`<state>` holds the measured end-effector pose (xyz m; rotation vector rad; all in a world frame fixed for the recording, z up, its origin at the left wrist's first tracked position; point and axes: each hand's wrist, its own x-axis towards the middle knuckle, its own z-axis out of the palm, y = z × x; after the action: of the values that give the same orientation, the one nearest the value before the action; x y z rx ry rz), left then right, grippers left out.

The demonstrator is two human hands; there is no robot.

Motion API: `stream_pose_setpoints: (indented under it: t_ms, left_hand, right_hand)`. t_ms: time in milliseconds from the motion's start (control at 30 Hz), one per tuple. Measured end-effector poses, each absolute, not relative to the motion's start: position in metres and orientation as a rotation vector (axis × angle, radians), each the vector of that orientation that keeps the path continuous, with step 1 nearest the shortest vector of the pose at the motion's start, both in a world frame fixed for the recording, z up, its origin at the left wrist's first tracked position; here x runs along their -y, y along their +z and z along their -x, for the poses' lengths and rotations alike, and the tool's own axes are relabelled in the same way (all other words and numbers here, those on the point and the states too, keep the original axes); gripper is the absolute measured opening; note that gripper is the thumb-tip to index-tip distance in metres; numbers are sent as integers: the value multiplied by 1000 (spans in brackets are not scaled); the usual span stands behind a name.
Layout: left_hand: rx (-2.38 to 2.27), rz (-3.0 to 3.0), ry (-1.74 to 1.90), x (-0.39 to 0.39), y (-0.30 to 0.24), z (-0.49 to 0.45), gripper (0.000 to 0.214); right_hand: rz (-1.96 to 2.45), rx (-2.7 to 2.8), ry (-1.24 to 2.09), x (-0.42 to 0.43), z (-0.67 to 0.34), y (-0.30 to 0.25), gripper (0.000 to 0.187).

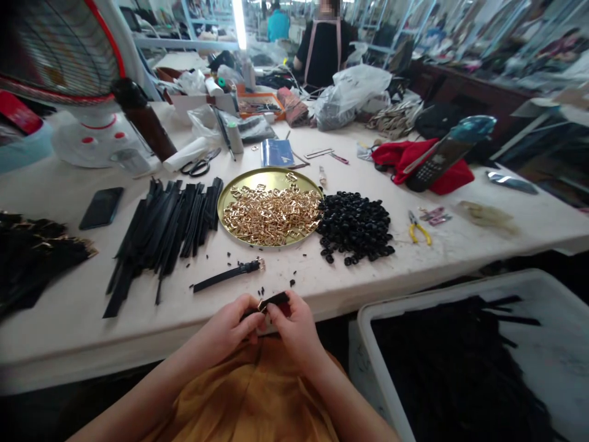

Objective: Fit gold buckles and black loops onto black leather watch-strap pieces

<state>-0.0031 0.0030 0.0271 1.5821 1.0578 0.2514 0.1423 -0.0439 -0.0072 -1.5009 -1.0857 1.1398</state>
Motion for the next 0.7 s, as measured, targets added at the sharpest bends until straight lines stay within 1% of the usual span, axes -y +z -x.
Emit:
stream_pose_setpoints:
  t_ms: [267,433,600,667,700]
  left_hand:
    - [-1021,-1298,325,-20,5,-13,26]
    - [-1047,-1278,316,-30,-4,-27,27]
    - [-1075,-1302,364,-37,-6,-31,26]
    - [-1068,-1356,386,-38,-6,-29,36]
    - [-1051,-1401,377,-37,-6,-29,39]
  right_hand:
    - [1518,1199,1056,36,-155,-7,10]
    - [1547,1214,1019,29,-163,-10,10]
    - [1488,1449,1014,28,-167,-5,9]
    - [1495,1585,988,25,-180,-3,14]
    - [1538,1651,917,21,-190,-2,16]
